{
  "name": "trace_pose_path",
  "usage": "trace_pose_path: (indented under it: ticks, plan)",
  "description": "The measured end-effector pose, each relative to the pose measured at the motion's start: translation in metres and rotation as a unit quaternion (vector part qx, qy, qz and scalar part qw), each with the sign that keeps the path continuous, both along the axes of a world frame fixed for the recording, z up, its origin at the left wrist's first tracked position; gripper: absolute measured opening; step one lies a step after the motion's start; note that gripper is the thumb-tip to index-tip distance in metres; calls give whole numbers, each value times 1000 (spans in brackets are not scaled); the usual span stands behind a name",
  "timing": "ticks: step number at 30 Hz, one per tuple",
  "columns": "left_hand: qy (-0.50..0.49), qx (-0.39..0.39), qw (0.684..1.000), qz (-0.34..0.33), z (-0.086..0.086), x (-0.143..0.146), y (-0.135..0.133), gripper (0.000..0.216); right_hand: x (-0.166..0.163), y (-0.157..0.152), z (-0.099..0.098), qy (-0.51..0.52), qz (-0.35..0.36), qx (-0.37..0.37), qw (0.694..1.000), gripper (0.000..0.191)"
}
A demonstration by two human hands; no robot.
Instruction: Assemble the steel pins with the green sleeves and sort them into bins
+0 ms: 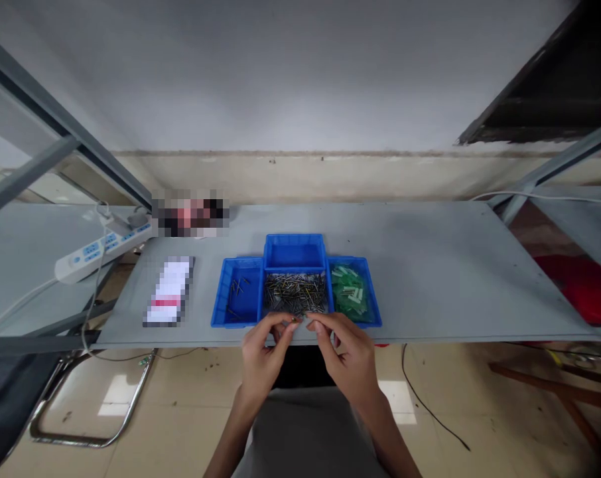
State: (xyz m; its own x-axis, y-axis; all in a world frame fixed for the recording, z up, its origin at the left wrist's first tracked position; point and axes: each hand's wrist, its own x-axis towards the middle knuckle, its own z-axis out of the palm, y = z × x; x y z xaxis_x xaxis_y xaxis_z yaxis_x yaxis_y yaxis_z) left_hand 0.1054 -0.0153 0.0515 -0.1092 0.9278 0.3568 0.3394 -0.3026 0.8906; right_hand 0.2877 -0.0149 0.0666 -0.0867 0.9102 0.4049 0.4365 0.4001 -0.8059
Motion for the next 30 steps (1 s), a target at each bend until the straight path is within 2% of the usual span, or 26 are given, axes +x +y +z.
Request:
trace_pose_path:
  ticks: [7,12,15,19,24,27,30]
  plan:
    - [14,25,999,-39,3,3,12,9,5,12,1,0,11,7,1000,32]
    - [39,34,998,-23,4,2,10,14,9,16,0,-44,5,6,999,25]
    - [71,45,996,12,10,-8,2,17,9,22,0,-99,-4,21,995,21]
    - [115,71,983,121,24,-36,-1,19,1,35,0,-162,-8,24,987,20]
    - [184,19,959,213,31,-69,8,17,-20,56,-2,-241,6,19,970,17]
    - [189,3,953,236,28,-73,7,15,-32,70,-4,-279,18,29,960,15]
    - [167,0,962,216,25,-65,1,14,-38,81,-7,-309,24,33,950,17]
